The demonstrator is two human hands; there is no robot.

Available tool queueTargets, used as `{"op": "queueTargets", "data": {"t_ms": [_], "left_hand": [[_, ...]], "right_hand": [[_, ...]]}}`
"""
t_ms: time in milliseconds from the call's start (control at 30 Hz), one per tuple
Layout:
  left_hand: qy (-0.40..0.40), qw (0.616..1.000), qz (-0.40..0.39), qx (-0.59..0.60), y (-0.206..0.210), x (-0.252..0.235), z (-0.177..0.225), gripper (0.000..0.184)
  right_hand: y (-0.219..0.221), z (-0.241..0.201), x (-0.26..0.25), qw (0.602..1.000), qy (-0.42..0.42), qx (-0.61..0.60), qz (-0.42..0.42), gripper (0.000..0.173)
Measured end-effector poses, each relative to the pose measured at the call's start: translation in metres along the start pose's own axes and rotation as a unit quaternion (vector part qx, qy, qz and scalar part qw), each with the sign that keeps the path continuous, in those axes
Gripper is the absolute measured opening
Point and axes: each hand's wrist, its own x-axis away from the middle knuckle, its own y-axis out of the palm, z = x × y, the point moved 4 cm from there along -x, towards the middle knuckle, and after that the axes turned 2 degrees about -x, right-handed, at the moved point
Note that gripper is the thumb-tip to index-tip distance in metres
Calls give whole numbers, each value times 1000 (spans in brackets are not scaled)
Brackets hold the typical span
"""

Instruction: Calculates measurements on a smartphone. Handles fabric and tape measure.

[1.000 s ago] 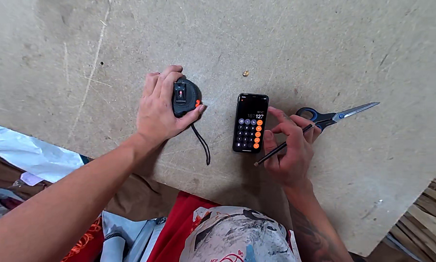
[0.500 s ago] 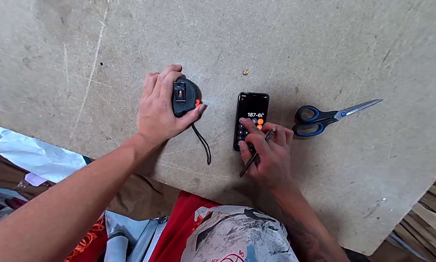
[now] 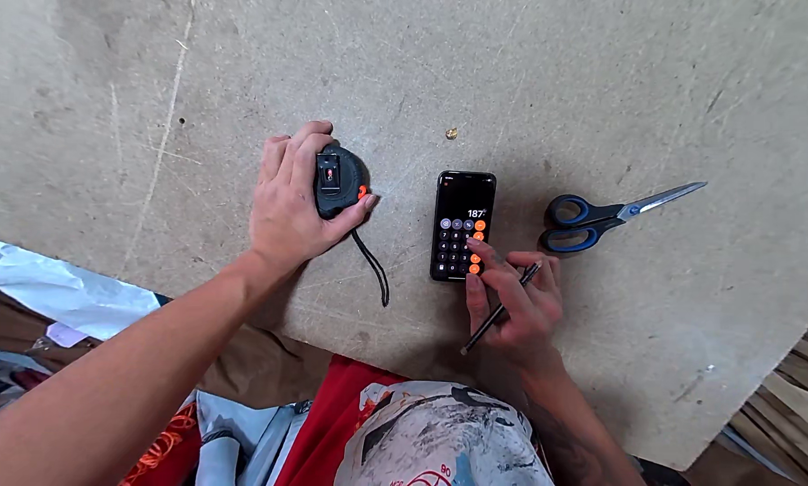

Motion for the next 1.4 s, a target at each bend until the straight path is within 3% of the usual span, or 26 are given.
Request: {"op": "queueTargets", "data": {"t_ms": [267,433,600,1000,1200,1400], "left_hand": [[-5,1000,-7,-3,1,1,0,82],[-3,1000,-2,2,0,-1,0,78],[-3,1000,-2,-4,1,0,0,80],[1,1000,2,-9,1,0,0,79],[-1,1000,2,-8,0,0,1,79],[1,1000,2,-7,0,1,1,78]], "right_hand": [[27,-9,-15,993,-6,35,-116,23],[11,-7,-9,999,-4,-16,-46,21],[-9,1,16,1000,2,9,12,26],[-12,0,17,999,5,-2,41,27],[5,-6,15,999,-11,-25,-23,25],[6,0,7,1000,21,13,3,24]]}}
